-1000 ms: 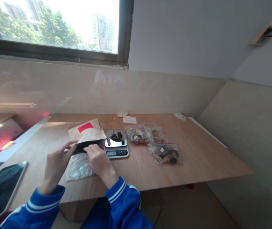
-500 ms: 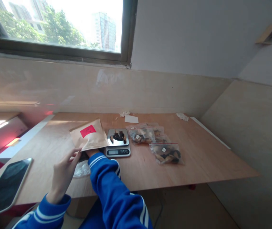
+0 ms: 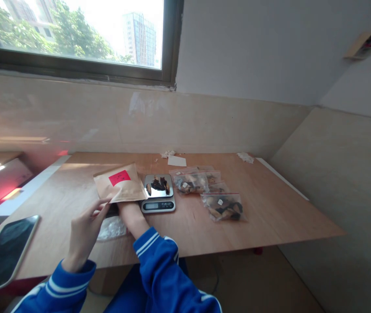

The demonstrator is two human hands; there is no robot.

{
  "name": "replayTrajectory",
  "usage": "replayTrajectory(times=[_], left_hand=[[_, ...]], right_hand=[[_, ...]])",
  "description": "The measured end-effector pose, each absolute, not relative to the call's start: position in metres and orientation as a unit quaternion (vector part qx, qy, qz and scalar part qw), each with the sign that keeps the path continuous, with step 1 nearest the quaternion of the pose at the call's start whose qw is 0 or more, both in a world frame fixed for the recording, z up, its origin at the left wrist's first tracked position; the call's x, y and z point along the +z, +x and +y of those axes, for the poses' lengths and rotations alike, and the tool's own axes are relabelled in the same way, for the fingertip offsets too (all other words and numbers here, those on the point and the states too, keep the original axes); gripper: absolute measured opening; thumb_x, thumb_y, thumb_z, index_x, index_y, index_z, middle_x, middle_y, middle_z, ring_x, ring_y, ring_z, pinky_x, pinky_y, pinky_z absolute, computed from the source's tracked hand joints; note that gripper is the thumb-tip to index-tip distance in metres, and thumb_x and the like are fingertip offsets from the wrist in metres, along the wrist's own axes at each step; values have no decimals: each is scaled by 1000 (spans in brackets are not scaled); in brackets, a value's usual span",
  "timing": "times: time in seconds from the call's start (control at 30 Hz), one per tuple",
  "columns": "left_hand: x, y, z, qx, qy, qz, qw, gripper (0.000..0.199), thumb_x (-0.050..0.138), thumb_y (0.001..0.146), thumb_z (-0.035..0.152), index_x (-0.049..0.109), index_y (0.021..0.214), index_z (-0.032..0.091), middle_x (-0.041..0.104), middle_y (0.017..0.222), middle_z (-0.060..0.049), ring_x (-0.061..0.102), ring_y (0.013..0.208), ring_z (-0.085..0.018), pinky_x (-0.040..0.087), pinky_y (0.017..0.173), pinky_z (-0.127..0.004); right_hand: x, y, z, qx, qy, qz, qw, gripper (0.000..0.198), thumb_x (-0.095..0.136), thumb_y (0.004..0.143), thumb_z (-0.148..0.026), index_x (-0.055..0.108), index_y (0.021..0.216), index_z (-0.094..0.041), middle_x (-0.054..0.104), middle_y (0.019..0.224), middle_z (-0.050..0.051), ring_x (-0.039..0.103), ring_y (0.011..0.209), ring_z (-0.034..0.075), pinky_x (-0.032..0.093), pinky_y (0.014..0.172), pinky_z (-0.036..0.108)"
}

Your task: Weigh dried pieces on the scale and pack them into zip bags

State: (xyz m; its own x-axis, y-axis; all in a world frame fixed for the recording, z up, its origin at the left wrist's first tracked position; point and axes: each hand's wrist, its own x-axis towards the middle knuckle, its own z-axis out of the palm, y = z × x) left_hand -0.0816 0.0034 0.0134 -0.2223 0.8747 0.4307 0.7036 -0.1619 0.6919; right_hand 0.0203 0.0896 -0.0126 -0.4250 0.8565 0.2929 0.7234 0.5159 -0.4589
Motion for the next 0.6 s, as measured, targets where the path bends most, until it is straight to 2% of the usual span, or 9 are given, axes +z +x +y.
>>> replayTrajectory(times=[0.07, 0.13, 0.2, 0.37, 0.5, 0.6], left_hand=[[16, -81, 5, 451, 615, 640, 99, 27, 54, 86, 42, 71, 100, 25, 70, 71, 2, 68, 64, -13, 47, 60, -18], [19, -80, 7, 451, 612, 642, 102, 28, 54, 86, 42, 71, 100, 25, 69, 70, 2, 67, 63, -13, 47, 59, -19], [20, -80, 9, 451, 609, 645, 99, 29, 54, 86, 42, 70, 101, 24, 69, 69, 2, 67, 63, -14, 47, 59, -19], [26, -83, 13, 450, 610, 647, 89, 31, 53, 86, 42, 70, 104, 24, 69, 70, 1, 68, 64, -15, 46, 61, -21], [31, -88, 16, 448, 607, 650, 91, 31, 52, 86, 43, 70, 103, 24, 68, 70, 1, 68, 67, -16, 46, 62, -21], [34, -96, 21, 446, 601, 659, 75, 29, 53, 85, 42, 71, 101, 25, 68, 69, 1, 68, 68, -16, 46, 63, -21]], right_hand=[[-3, 37, 75, 140, -474, -836, 238, 35, 46, 93, -14, 57, 126, -20, 61, 130, 8, 56, 118, 20, 43, 102, 31], [4, 50, 62, 151, -496, -832, 198, 35, 42, 92, -7, 63, 118, -16, 68, 116, 12, 64, 106, 22, 49, 92, 32], [8, 60, 53, 143, -505, -828, 196, 34, 41, 91, -5, 66, 111, -14, 70, 106, 13, 66, 98, 23, 51, 87, 33], [6, 73, 45, 124, -433, -814, 368, 34, 42, 94, -10, 64, 118, -19, 67, 114, 10, 61, 108, 21, 50, 94, 35], [1, 86, 40, 212, -381, -729, 528, 28, 48, 94, -18, 67, 114, -23, 70, 111, 7, 63, 106, 20, 52, 95, 36], [-7, 103, 41, 287, -401, -633, 597, 26, 55, 91, -27, 68, 114, -23, 70, 112, 6, 66, 100, 20, 55, 87, 34]])
